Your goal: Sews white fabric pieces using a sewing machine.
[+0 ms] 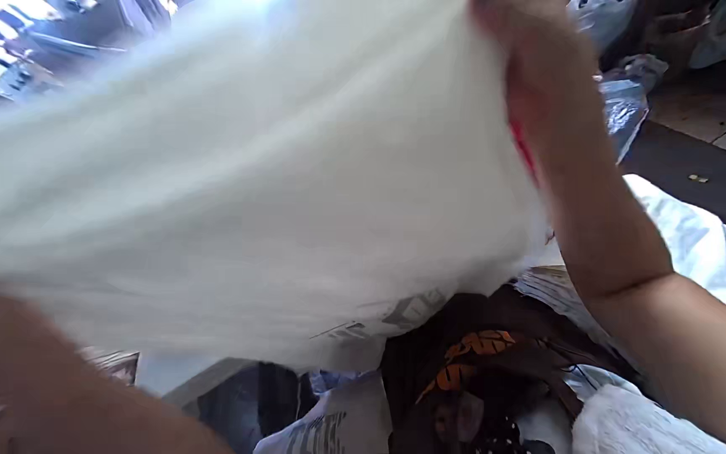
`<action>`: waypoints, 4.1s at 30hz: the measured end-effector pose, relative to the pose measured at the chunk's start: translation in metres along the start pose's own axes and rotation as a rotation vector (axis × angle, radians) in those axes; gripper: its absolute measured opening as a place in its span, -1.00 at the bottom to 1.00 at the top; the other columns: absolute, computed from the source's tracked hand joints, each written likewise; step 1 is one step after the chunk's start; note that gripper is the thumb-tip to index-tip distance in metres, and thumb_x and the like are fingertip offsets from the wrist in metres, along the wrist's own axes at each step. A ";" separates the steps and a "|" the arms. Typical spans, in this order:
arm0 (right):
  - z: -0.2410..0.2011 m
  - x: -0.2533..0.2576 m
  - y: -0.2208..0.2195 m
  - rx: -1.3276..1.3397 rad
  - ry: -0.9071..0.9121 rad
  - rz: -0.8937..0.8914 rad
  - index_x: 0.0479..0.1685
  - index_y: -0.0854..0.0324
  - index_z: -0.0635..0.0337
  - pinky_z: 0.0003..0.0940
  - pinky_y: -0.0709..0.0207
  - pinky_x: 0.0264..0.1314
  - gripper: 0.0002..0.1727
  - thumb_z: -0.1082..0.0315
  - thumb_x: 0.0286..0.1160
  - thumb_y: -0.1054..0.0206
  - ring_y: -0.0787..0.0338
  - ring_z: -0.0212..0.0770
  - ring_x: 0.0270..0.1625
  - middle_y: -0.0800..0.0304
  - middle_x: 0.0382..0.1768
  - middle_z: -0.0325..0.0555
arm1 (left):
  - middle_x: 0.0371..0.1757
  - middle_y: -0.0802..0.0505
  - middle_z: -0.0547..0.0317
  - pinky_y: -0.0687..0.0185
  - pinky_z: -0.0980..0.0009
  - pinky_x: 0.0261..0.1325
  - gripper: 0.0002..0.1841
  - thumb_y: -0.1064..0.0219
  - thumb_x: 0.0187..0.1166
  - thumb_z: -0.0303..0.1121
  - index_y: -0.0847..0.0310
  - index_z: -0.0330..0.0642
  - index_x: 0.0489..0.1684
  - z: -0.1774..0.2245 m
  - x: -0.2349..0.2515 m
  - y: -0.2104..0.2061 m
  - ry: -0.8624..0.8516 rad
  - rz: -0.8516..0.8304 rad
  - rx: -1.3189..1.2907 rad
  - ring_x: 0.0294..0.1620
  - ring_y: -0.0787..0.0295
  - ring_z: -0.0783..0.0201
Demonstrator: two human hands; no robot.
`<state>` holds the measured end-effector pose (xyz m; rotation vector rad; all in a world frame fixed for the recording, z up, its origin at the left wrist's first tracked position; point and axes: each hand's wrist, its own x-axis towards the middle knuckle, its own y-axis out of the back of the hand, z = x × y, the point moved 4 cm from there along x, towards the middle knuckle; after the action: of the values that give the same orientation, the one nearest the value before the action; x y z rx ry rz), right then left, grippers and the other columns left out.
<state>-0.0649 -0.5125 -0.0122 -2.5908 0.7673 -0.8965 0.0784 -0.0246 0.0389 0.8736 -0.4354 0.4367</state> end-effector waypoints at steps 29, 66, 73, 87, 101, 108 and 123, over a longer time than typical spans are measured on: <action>0.130 -0.138 -0.067 -0.290 -0.048 -0.342 0.14 -0.74 0.33 -0.60 -0.72 -0.12 -0.71 0.63 0.45 -0.39 -0.78 -0.50 -0.25 -0.87 -0.16 -0.15 | 0.01 -0.89 0.24 -0.76 0.62 -0.05 -0.76 -0.38 0.44 -0.69 -0.74 -0.24 -0.02 0.066 -0.132 -0.166 -0.618 -0.830 -0.792 -0.11 -0.83 0.53; 0.115 -0.159 -0.075 -0.279 -0.164 -0.801 -0.42 -0.73 0.36 -0.58 -0.52 -0.16 -0.77 0.34 0.41 -0.55 -0.67 -0.45 -0.20 -0.75 -0.32 -0.08 | -0.14 -0.90 0.24 -0.89 0.34 0.00 -0.68 -0.59 0.36 -0.54 -0.62 -0.20 0.01 0.084 -0.079 -0.102 -0.529 -0.232 -1.030 -0.14 -0.90 0.29; 0.112 -0.164 -0.075 -0.038 -0.303 -0.887 -0.15 -0.73 0.43 -0.62 -0.64 -0.07 -0.80 0.50 0.33 -0.55 -0.76 -0.50 -0.13 -0.81 -0.17 -0.06 | -0.16 -0.89 0.29 -0.88 0.32 0.07 -0.70 -0.55 0.39 -0.58 -0.58 -0.12 -0.05 0.088 -0.075 -0.125 -0.517 -0.271 -1.060 -0.08 -0.90 0.28; 0.207 -0.161 -0.029 -0.300 -0.565 -0.644 -0.29 -0.77 0.35 -0.54 -0.51 -0.03 -0.78 0.31 0.54 -0.43 -0.64 -0.52 -0.17 -0.74 -0.26 -0.16 | -0.13 -0.84 0.06 -0.74 0.28 -0.06 -0.82 -0.49 0.53 -0.38 -0.69 -0.27 -0.07 0.048 -0.077 -0.269 -0.536 -0.530 -0.426 -0.21 -0.78 0.31; 0.205 -0.220 -0.014 -0.180 -0.678 -0.675 -0.35 -0.78 0.31 -0.68 -0.54 -0.15 -0.72 0.25 0.60 -0.38 -0.67 -0.67 -0.26 -0.79 -0.36 -0.26 | 0.26 -0.82 -0.02 -0.50 -0.01 0.42 -0.64 -0.28 0.70 -0.36 -0.71 -0.09 0.42 0.070 -0.180 -0.258 -0.672 -0.241 0.115 0.36 -0.68 -0.06; 0.207 -0.207 -0.015 -0.130 -0.710 -0.601 -0.37 -0.74 0.23 -0.72 -0.51 -0.23 -0.73 0.24 0.65 -0.33 -0.64 -0.72 -0.33 -0.73 -0.44 -0.41 | 0.18 -0.88 -0.07 -0.61 0.04 0.38 -0.72 -0.22 0.77 -0.31 -0.74 -0.28 0.19 0.070 -0.153 -0.269 -0.621 -0.252 0.015 0.30 -0.79 -0.04; 0.216 -0.180 -0.033 -0.270 -0.540 -0.609 -0.40 -0.73 0.33 -0.67 -0.44 -0.14 -0.62 0.19 0.68 -0.28 -0.61 -0.60 -0.25 -0.69 -0.38 -0.20 | 0.16 -0.80 -0.48 -0.53 -0.43 0.20 -0.57 -0.07 0.83 -0.19 -0.55 -0.33 0.43 0.061 -0.021 -0.331 -0.467 -0.604 0.189 0.21 -0.76 -0.47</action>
<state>-0.0339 -0.3613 -0.2496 -3.1492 -0.0660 -0.1772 0.2261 -0.2650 -0.1463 1.2404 -0.5327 -0.2961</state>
